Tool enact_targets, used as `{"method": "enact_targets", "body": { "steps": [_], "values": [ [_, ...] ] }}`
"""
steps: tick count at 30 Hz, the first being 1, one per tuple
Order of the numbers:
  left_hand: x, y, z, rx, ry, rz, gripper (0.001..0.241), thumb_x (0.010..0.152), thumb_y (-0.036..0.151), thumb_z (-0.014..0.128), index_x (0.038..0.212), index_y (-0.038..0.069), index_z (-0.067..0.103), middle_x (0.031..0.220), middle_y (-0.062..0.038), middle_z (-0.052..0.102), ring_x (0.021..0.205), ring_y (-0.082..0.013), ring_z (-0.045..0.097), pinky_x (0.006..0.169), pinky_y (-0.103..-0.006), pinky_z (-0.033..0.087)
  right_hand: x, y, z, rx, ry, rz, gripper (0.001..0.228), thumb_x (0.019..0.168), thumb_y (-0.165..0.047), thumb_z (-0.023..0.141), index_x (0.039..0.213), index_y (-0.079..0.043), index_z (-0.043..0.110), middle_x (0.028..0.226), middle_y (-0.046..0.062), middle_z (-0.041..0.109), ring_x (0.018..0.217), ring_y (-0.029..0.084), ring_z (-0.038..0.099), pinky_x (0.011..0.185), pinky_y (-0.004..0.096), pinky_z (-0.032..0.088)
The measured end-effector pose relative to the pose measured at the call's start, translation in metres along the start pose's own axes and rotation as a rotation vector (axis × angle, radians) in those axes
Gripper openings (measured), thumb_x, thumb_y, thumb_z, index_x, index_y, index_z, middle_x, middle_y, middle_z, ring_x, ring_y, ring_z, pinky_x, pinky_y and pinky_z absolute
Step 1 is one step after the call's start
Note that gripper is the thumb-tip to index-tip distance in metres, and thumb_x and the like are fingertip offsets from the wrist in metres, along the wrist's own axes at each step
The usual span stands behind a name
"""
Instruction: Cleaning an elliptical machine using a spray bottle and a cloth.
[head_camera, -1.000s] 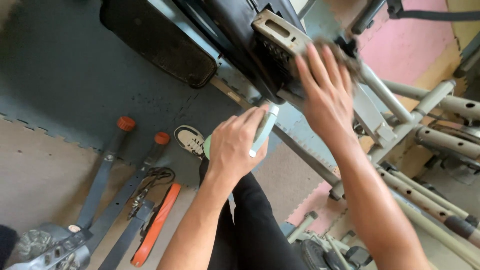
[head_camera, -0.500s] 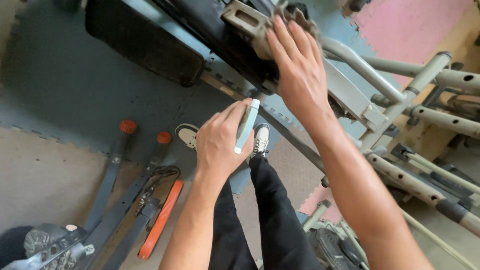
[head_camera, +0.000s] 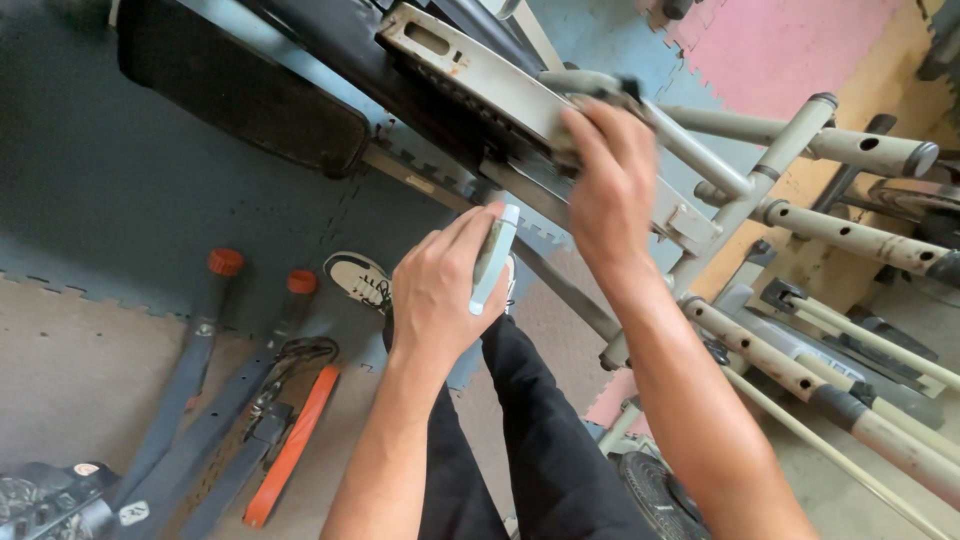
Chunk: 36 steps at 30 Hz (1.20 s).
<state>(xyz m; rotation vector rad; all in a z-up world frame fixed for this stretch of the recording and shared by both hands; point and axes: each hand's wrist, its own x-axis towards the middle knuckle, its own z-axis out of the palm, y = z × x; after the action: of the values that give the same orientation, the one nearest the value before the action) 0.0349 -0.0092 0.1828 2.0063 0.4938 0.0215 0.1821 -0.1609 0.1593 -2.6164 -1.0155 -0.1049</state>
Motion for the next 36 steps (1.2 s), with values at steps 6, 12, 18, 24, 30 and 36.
{"method": "enact_targets", "body": {
  "steps": [6,12,18,24,30,36],
  "values": [
    [-0.005,0.011,0.01,0.008,0.052,0.025,0.043,0.085,0.011,0.068,0.128,0.007,0.066,0.127,-0.009,0.073,0.091,-0.0295,0.073,0.085,-0.04,0.059,0.012,-0.005,-0.005,0.071,-0.148,-0.123,0.039,0.092,0.011,0.061,0.128,0.001,0.07,0.135,0.015,0.062,0.128,0.036,0.058,0.109,0.046,0.049],
    [-0.015,0.012,0.007,0.014,0.043,0.03,0.049,0.081,0.009,0.071,0.13,0.008,0.067,0.126,-0.009,0.073,0.09,-0.0294,0.073,0.084,-0.0397,0.059,-0.047,0.016,-0.042,-0.148,-0.124,-0.008,0.046,0.087,0.016,0.063,0.129,-0.002,0.072,0.127,0.017,0.06,0.124,0.036,0.057,0.106,0.047,0.048],
    [-0.022,0.01,0.003,0.018,0.04,0.046,0.055,0.076,0.01,0.073,0.131,0.007,0.066,0.125,-0.011,0.073,0.092,-0.0305,0.072,0.085,-0.0405,0.058,-0.018,0.003,-0.014,-0.161,-0.079,0.008,0.044,0.09,0.016,0.063,0.129,-0.001,0.071,0.129,0.015,0.059,0.123,0.034,0.056,0.107,0.045,0.048],
    [-0.022,0.01,0.011,0.032,0.059,0.058,0.053,0.078,0.011,0.073,0.131,0.008,0.066,0.125,-0.011,0.073,0.095,-0.0299,0.073,0.086,-0.04,0.058,0.005,-0.008,-0.018,-0.082,-0.176,-0.136,0.039,0.09,0.013,0.062,0.126,0.002,0.069,0.126,0.015,0.06,0.122,0.034,0.057,0.104,0.045,0.049],
    [-0.022,0.01,-0.005,0.002,0.038,0.04,0.052,0.077,0.009,0.072,0.129,0.007,0.067,0.124,-0.011,0.074,0.091,-0.0304,0.073,0.084,-0.0403,0.059,-0.041,0.005,-0.046,-0.145,-0.132,-0.05,0.044,0.088,0.016,0.061,0.127,0.0,0.071,0.126,0.016,0.06,0.119,0.037,0.058,0.102,0.046,0.049],
    [-0.029,-0.006,-0.011,0.027,0.09,0.04,0.055,0.075,0.009,0.073,0.13,0.007,0.067,0.124,-0.011,0.073,0.091,-0.0296,0.073,0.084,-0.0401,0.059,-0.014,-0.002,-0.002,-0.045,-0.055,0.008,0.043,0.087,0.018,0.059,0.125,0.002,0.07,0.13,0.019,0.06,0.126,0.039,0.058,0.11,0.048,0.048]
  ]
}}
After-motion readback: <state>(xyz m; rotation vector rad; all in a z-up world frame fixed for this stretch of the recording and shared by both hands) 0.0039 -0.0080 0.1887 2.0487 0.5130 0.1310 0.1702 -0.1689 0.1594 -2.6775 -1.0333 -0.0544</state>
